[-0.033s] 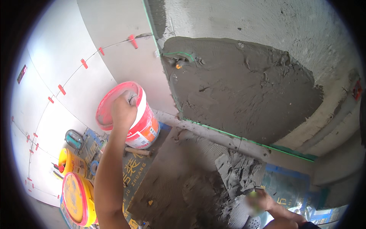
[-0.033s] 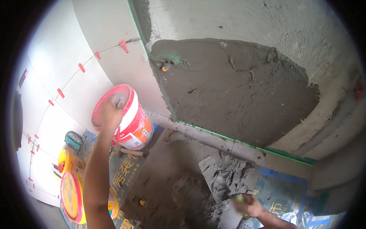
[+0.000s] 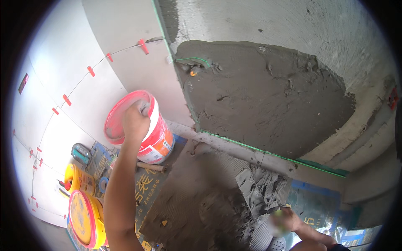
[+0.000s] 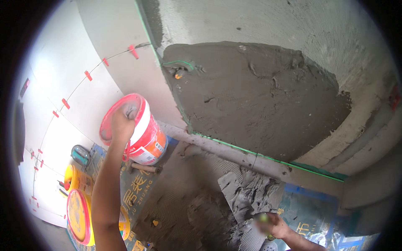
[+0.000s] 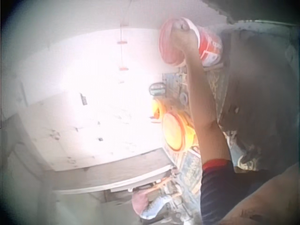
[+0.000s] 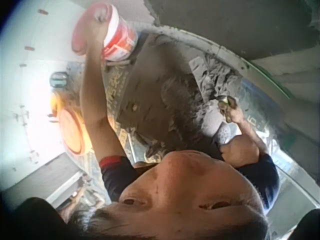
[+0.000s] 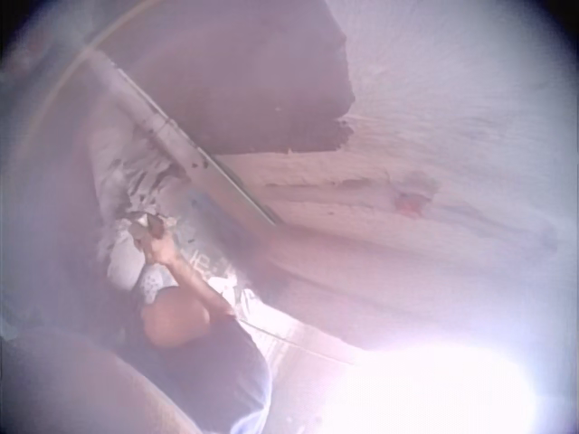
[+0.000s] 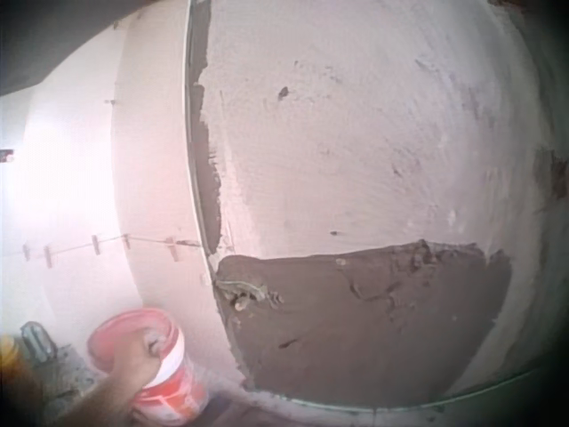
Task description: The person applies mortar to a wall and a large tile using a trowel, then lifts and positions the tile onto the wall, pressing it into place and checking alignment.
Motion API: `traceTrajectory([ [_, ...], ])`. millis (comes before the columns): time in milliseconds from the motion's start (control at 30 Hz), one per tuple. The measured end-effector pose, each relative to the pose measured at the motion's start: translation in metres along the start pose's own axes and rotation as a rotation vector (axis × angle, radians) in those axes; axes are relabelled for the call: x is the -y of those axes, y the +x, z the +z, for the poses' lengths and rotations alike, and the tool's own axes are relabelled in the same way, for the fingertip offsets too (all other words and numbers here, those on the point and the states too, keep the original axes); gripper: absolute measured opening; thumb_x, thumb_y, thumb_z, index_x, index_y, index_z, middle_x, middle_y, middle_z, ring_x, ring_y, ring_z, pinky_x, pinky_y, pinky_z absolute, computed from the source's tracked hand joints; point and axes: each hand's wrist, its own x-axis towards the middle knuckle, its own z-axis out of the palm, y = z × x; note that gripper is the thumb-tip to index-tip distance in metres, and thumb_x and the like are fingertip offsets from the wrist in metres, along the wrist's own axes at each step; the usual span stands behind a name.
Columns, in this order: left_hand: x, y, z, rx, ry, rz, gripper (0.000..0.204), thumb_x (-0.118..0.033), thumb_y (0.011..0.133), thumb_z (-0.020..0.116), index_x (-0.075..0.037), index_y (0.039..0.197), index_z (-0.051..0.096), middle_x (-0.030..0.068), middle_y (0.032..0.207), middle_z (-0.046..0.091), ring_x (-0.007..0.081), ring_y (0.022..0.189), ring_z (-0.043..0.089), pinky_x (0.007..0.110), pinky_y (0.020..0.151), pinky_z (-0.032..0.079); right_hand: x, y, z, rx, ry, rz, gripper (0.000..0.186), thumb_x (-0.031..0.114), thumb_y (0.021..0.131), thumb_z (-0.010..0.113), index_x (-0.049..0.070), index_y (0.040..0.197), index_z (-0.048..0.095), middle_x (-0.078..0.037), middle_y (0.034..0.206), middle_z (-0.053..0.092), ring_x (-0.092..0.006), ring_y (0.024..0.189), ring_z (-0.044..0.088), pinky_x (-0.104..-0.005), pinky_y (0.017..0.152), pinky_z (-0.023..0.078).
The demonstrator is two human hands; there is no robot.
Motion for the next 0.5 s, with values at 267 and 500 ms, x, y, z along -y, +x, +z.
traceTrajectory([
  [267, 0.086, -0.012, 0.048, 0.082, 0.393, -0.151, 0.081, -0.047, 0.083, 0.061, 0.0, 0.141, 0.03, 0.0192, 0.148, 0.028, 0.0338, 0.139, 0.019, 0.049, 0.113, 0.013, 0.12, 0.025, -0.045, -0.154, -0.285, -0.155, 0.037, 0.017, 0.08, 0.066, 0.0, 0.112, 0.056, -0.008, 0.087, 0.064, -0.0147, 0.078, 0.061, -0.0304, 0.071, 0.049],
  [500, 0.071, -0.014, 0.044, 0.25, 0.27, -0.24, 0.095, -0.051, 0.082, 0.06, 0.002, 0.146, 0.014, 0.0181, 0.154, 0.011, 0.0319, 0.144, 0.004, 0.05, 0.115, 0.003, 0.223, 0.084, -0.044, -0.3, -0.653, -0.395, 0.027, 0.028, 0.084, 0.064, 0.004, 0.092, 0.056, -0.01, 0.072, 0.059, -0.018, 0.066, 0.06, -0.0331, 0.063, 0.048],
])
